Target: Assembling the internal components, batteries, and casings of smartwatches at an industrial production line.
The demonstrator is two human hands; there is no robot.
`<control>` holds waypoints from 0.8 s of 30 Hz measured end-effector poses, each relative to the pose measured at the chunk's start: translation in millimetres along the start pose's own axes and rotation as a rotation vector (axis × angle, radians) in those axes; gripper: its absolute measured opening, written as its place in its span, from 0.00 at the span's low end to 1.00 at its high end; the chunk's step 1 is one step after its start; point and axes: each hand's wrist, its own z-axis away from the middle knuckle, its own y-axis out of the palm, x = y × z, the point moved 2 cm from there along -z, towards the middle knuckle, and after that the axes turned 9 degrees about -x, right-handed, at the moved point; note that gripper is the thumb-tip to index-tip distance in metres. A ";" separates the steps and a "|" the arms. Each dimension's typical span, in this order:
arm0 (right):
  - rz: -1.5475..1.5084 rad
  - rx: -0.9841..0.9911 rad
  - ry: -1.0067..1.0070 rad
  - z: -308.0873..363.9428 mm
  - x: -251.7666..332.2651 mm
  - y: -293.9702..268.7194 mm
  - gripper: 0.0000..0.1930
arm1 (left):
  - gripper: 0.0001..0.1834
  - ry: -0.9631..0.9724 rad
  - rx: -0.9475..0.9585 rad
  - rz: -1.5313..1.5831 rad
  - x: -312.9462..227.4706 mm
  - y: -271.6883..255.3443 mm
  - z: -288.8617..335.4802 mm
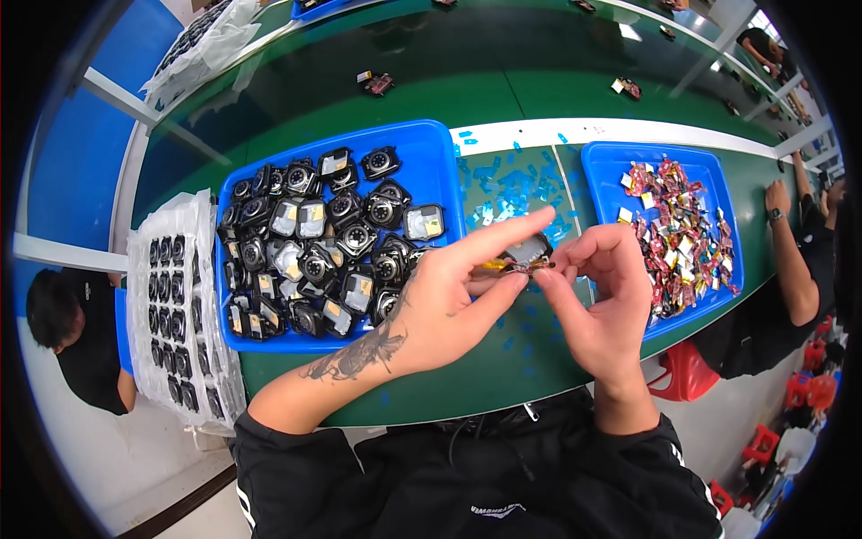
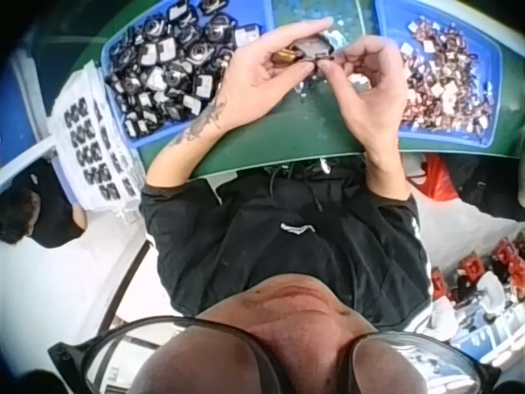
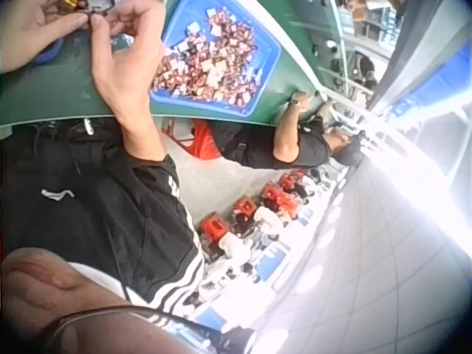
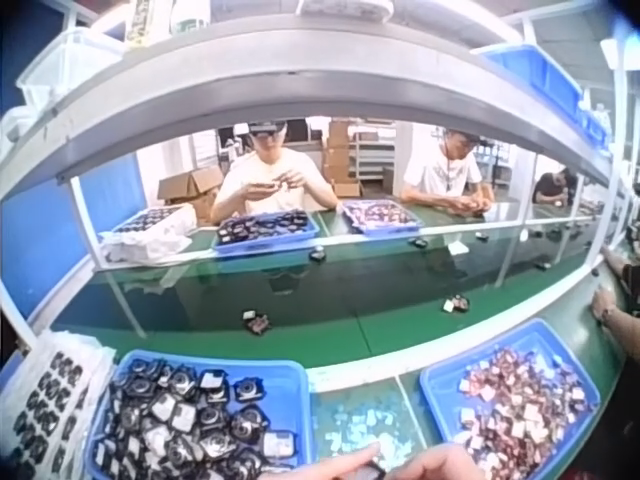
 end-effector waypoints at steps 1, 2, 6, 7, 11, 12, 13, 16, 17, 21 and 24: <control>0.002 0.000 0.000 0.4 0.4 -0.3 0.18 | 0.27 0.000 0.001 0.002 0.2 -0.1 -0.2; -0.006 -0.016 0.012 0.6 0.5 -0.8 0.18 | 0.28 -0.012 0.002 0.011 0.8 -0.3 -0.2; -0.037 -0.075 -0.038 -2.2 -3.5 -1.0 0.16 | 0.30 -0.062 0.015 -0.003 1.2 -1.2 -0.6; -0.037 -0.075 -0.037 -2.3 -3.1 -1.9 0.16 | 0.30 -0.063 0.015 -0.003 2.6 -1.1 -0.3; 0.068 0.006 -0.001 -4.5 3.6 -2.8 0.17 | 0.30 0.047 -0.025 -0.088 4.5 -1.6 -0.4; 0.062 0.029 0.033 -5.2 3.7 -3.1 0.17 | 0.30 0.067 -0.047 -0.099 4.2 -1.0 -0.8; 0.060 0.027 0.033 -5.6 2.9 -3.4 0.17 | 0.30 0.068 -0.046 -0.102 2.6 0.1 -0.8; 0.105 -0.031 -0.032 -5.1 0.4 -6.1 0.17 | 0.30 -0.026 -0.030 -0.012 -0.4 3.6 -0.6; 0.105 -0.026 -0.042 -3.9 -1.8 -6.5 0.18 | 0.29 -0.043 -0.024 0.002 0.4 3.2 -0.3; -0.001 -0.011 0.082 -6.7 -1.1 3.0 0.19 | 0.29 -0.039 -0.059 0.050 -1.6 1.7 1.9; -0.166 0.079 0.260 -7.0 -5.4 6.7 0.20 | 0.28 0.006 -0.087 0.064 3.9 -0.8 4.5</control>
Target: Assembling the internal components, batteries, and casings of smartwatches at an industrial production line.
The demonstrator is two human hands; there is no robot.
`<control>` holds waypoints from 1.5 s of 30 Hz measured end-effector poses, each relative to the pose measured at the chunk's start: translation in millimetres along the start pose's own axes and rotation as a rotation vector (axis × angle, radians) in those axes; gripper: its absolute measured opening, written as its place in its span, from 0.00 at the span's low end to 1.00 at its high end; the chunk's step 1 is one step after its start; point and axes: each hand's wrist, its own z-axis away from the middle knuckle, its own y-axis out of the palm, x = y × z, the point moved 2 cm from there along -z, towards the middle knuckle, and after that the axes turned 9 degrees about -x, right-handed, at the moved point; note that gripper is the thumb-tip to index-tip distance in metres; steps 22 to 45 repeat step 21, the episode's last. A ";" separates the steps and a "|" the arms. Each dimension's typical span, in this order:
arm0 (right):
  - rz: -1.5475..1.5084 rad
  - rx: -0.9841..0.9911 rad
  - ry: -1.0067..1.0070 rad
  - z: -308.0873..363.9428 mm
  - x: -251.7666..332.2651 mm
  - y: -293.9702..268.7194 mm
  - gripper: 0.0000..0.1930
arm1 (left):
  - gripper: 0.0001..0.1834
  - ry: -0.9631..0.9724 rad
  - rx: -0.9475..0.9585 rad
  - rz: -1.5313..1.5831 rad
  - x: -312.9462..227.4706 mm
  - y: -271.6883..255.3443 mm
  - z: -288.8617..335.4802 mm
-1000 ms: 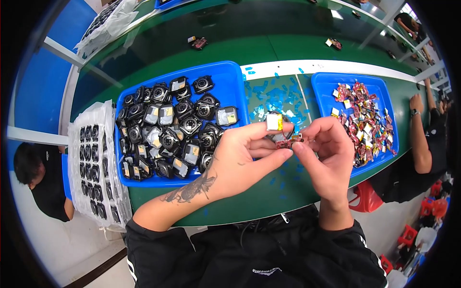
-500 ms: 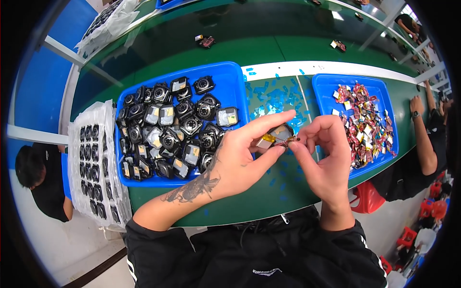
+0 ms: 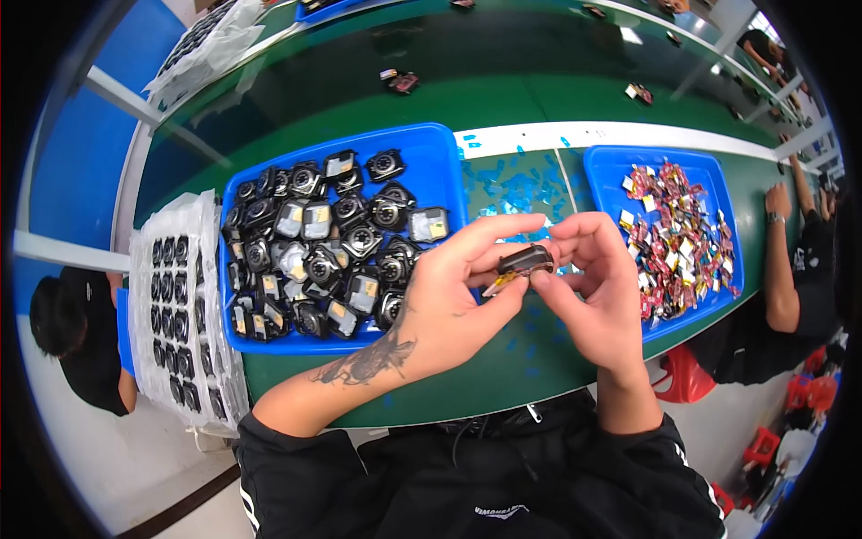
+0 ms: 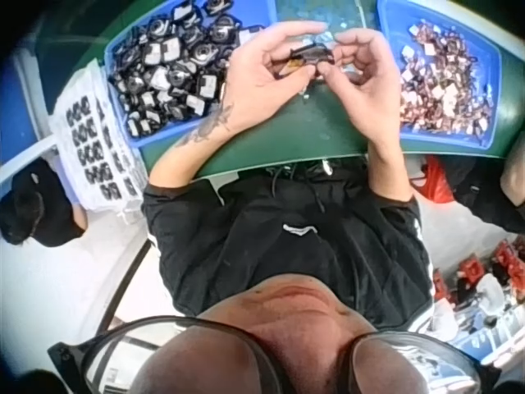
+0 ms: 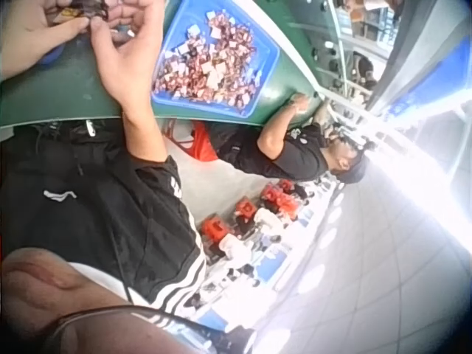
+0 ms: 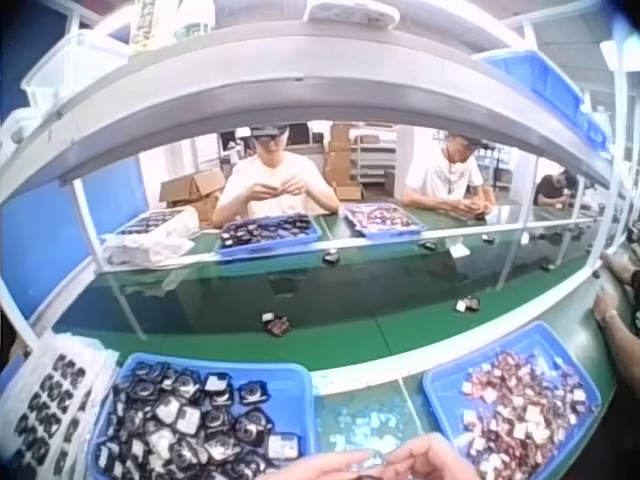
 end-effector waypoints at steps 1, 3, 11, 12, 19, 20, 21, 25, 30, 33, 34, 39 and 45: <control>-0.083 0.008 0.041 -0.9 -2.8 3.2 0.20 | 0.28 0.008 -0.017 -0.001 -0.7 -0.7 0.4; -0.124 -0.061 -0.003 1.4 -6.1 7.8 0.20 | 0.27 -0.008 -0.046 0.012 -2.4 -0.3 1.1; 0.323 0.056 -0.290 -74.5 24.9 -16.8 0.20 | 0.15 0.734 -0.151 -1.458 -18.4 -83.3 -18.5; 0.360 0.079 -0.329 -107.1 22.9 -21.9 0.21 | 0.11 0.691 -0.170 -1.661 -25.8 -94.6 -21.2; 0.677 -0.021 0.059 -268.0 -44.5 -38.4 0.26 | 0.22 0.555 0.046 -1.583 18.7 -108.7 -27.1; 0.759 0.001 -0.023 -280.8 -55.1 -38.3 0.26 | 0.22 0.464 0.078 -1.627 12.3 -107.8 -31.7; 0.849 0.028 -0.090 -284.6 -62.7 -38.8 0.27 | 0.22 0.362 0.115 -1.656 -1.5 -95.8 -30.1; 0.849 0.028 -0.090 -284.6 -62.7 -38.8 0.27 | 0.22 0.362 0.115 -1.656 -1.5 -95.8 -30.1; 0.849 0.028 -0.090 -284.6 -62.7 -38.8 0.27 | 0.22 0.362 0.115 -1.656 -1.5 -95.8 -30.1; 0.849 0.028 -0.090 -284.6 -62.7 -38.8 0.27 | 0.22 0.362 0.115 -1.656 -1.5 -95.8 -30.1; 0.849 0.028 -0.090 -284.6 -62.7 -38.8 0.27 | 0.22 0.362 0.115 -1.656 -1.5 -95.8 -30.1; 0.849 0.028 -0.090 -284.6 -62.7 -38.8 0.27 | 0.22 0.362 0.115 -1.656 -1.5 -95.8 -30.1; 0.849 0.028 -0.090 -284.6 -62.7 -38.8 0.27 | 0.22 0.362 0.115 -1.656 -1.5 -95.8 -30.1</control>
